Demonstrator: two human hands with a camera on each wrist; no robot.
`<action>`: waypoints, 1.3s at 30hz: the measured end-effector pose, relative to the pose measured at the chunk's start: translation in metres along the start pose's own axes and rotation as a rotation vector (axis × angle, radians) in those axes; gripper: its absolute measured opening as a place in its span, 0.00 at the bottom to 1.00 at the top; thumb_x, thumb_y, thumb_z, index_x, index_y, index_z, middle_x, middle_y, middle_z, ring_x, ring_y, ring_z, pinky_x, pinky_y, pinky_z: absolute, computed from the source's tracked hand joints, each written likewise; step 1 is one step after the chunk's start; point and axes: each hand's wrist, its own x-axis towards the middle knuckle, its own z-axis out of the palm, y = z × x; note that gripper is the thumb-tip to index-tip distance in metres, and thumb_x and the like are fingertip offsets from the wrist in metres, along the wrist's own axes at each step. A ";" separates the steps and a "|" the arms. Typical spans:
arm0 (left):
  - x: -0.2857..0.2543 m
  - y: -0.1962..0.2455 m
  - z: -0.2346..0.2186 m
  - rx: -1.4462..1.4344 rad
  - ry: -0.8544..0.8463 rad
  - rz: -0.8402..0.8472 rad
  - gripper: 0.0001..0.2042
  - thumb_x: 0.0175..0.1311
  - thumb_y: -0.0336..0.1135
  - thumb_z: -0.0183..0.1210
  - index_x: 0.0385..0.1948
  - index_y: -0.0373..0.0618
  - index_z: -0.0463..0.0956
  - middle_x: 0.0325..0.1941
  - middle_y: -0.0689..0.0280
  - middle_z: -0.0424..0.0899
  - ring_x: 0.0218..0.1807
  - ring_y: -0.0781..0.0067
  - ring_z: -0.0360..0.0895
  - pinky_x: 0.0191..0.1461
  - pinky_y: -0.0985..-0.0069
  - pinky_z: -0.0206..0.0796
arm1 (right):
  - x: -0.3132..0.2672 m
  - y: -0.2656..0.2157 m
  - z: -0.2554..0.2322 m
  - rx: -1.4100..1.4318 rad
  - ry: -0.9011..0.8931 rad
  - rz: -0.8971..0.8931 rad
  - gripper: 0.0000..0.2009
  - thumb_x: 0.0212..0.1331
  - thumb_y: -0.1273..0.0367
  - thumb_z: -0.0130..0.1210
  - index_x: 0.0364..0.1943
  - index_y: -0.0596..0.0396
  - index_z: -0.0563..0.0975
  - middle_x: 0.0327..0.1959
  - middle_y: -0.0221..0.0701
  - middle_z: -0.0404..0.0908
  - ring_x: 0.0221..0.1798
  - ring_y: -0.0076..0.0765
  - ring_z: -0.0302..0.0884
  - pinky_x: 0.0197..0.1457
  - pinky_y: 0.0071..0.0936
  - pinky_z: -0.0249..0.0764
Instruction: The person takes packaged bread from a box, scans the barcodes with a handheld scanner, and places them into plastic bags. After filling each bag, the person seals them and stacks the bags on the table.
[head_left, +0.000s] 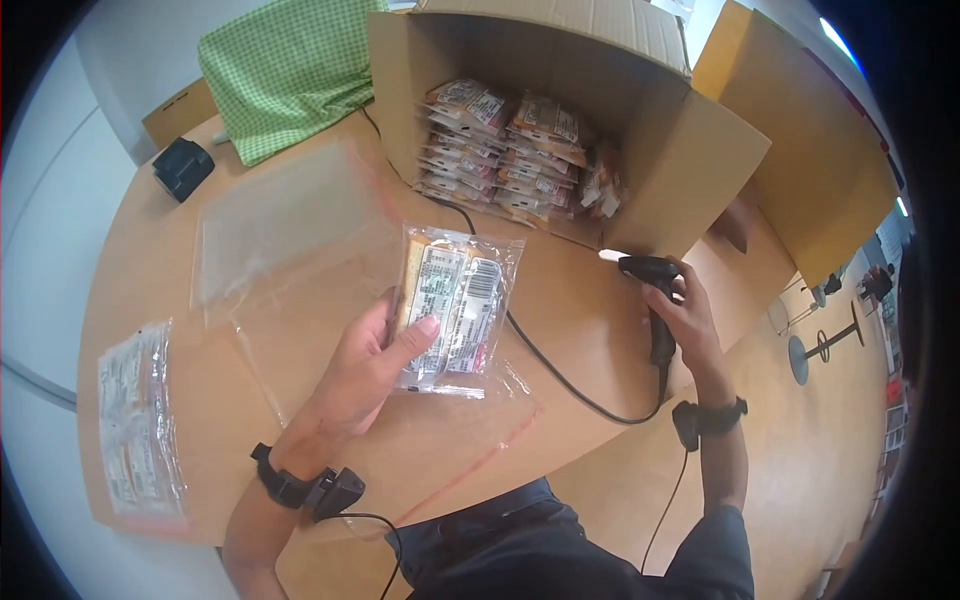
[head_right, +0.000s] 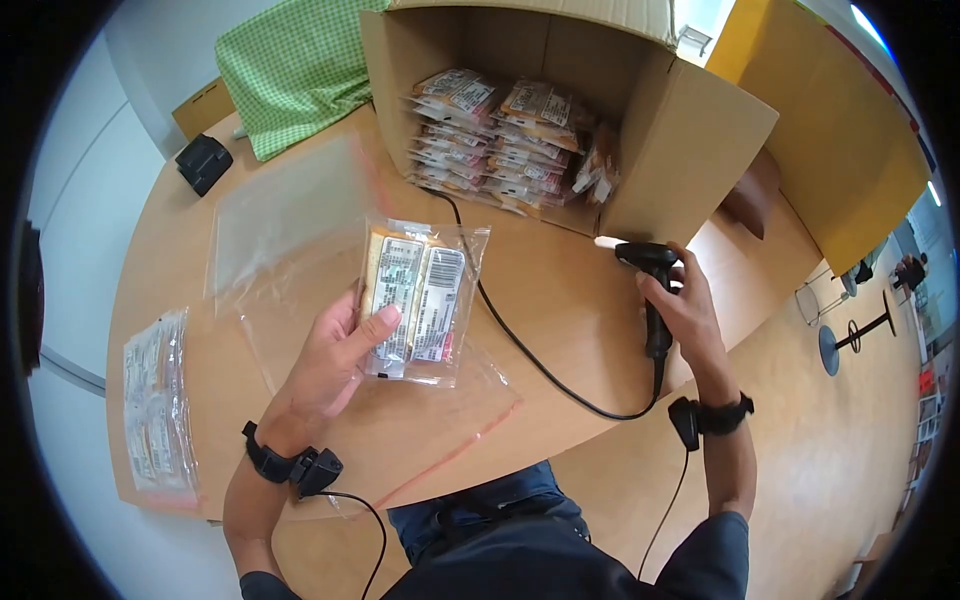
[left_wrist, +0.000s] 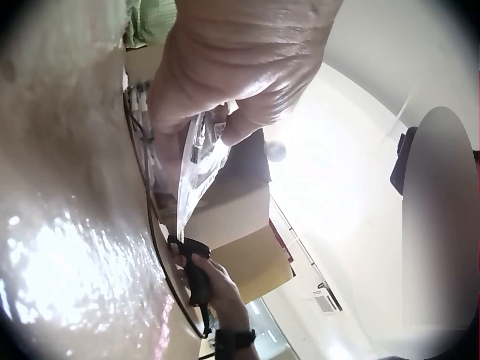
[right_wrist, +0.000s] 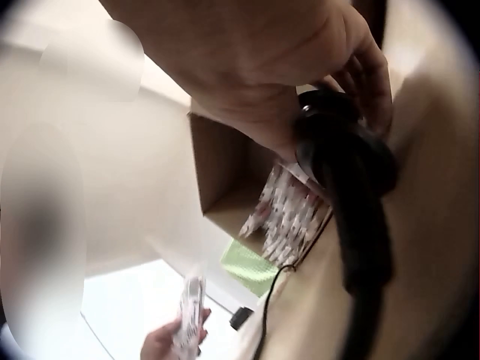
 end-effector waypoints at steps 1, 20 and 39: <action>0.000 -0.001 0.000 0.009 0.000 -0.004 0.23 0.79 0.36 0.57 0.69 0.35 0.66 0.64 0.60 0.79 0.64 0.73 0.76 0.69 0.69 0.70 | 0.001 -0.007 -0.002 0.197 -0.145 0.121 0.31 0.63 0.70 0.65 0.68 0.62 0.67 0.46 0.39 0.82 0.38 0.30 0.82 0.37 0.24 0.79; 0.003 -0.009 0.009 0.110 -0.062 -0.130 0.24 0.79 0.34 0.56 0.70 0.33 0.64 0.64 0.59 0.79 0.64 0.74 0.77 0.68 0.70 0.70 | -0.047 -0.106 0.038 0.010 -0.738 -0.519 0.46 0.55 0.73 0.67 0.78 0.50 0.54 0.65 0.54 0.76 0.58 0.67 0.81 0.60 0.47 0.81; -0.014 -0.018 0.040 -0.196 0.262 -0.160 0.20 0.83 0.44 0.49 0.64 0.39 0.70 0.58 0.63 0.80 0.57 0.74 0.80 0.62 0.71 0.75 | -0.069 -0.111 0.044 -0.348 -0.413 -0.751 0.49 0.48 0.60 0.76 0.75 0.59 0.63 0.76 0.50 0.64 0.76 0.58 0.65 0.73 0.49 0.69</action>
